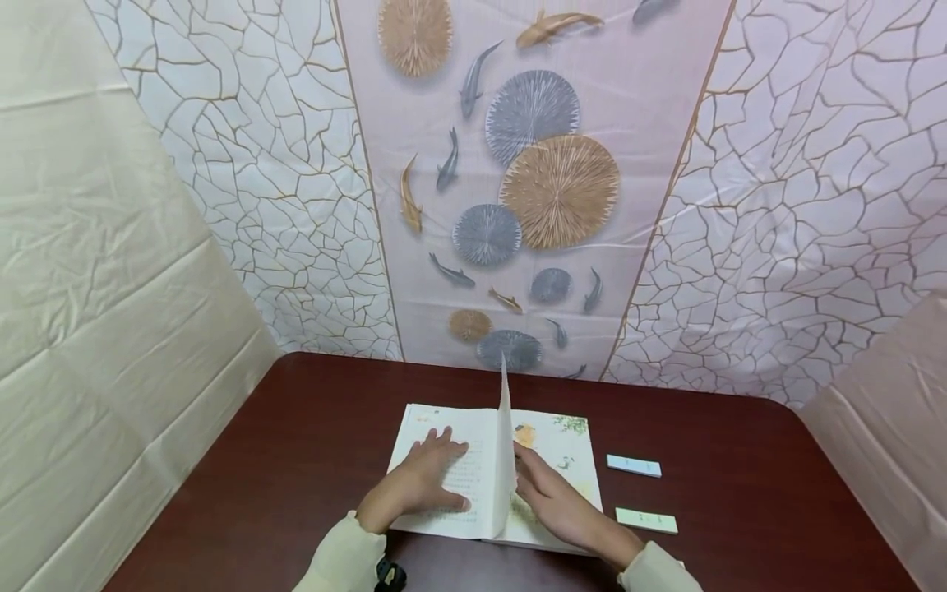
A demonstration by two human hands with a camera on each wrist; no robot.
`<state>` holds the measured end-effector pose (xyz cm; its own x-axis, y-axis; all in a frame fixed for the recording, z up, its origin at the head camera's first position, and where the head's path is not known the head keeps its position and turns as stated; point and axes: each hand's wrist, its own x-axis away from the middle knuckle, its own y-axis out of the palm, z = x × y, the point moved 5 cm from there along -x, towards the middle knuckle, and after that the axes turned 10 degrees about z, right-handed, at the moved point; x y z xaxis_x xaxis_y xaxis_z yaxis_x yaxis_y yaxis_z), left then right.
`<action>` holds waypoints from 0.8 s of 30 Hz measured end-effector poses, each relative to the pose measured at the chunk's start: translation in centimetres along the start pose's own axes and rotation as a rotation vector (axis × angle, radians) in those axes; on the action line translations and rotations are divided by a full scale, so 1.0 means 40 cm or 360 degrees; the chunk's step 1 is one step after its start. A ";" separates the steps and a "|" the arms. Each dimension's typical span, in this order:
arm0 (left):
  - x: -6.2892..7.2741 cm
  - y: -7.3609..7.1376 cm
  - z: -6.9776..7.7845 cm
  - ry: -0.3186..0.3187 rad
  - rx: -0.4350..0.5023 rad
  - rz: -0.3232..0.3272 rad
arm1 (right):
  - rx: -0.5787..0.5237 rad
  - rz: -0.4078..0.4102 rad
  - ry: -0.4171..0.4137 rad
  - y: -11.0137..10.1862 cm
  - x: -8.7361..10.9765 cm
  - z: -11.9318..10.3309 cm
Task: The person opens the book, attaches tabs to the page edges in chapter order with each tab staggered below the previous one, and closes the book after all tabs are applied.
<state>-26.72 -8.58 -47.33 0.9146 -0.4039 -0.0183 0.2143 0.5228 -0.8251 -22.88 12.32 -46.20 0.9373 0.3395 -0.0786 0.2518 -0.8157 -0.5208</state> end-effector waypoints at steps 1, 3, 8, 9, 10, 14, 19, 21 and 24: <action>0.001 0.000 -0.002 0.0001 -0.0003 0.0003 | 0.0013 -0.0021 0.0011 0.003 -0.001 0.004; -0.001 0.000 -0.004 0.0019 -0.0030 0.0017 | 0.0036 -0.0051 0.0023 0.006 -0.002 0.007; -0.011 -0.009 -0.002 0.0091 -0.0105 0.0047 | 0.0112 -0.0142 0.0019 0.007 -0.004 -0.003; -0.011 -0.013 -0.001 0.0110 -0.0089 0.0058 | 0.0125 -0.0164 0.0006 0.008 -0.005 -0.007; -0.012 -0.017 -0.002 0.0124 -0.0057 0.0069 | 0.0133 -0.0186 0.0000 0.009 -0.006 -0.010; -0.010 -0.039 -0.019 0.0138 0.0232 0.0163 | 0.0182 -0.0246 0.0000 0.016 -0.010 -0.016; 0.000 -0.073 -0.060 0.0022 0.0633 0.0366 | 0.0241 -0.0304 -0.0018 0.034 -0.009 -0.012; 0.006 -0.083 -0.074 -0.0053 0.0768 0.0438 | 0.0270 -0.0322 -0.0040 0.039 -0.008 -0.011; 0.012 -0.093 -0.083 -0.0156 0.0999 0.0515 | 0.0297 -0.0334 -0.0060 0.040 -0.006 -0.010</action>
<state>-28.22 -13.19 -46.15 0.9860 -0.1016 -0.1322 0.0570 0.9505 -0.3054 -22.62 10.74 -46.69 0.8589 0.5119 0.0179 0.3875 -0.6266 -0.6762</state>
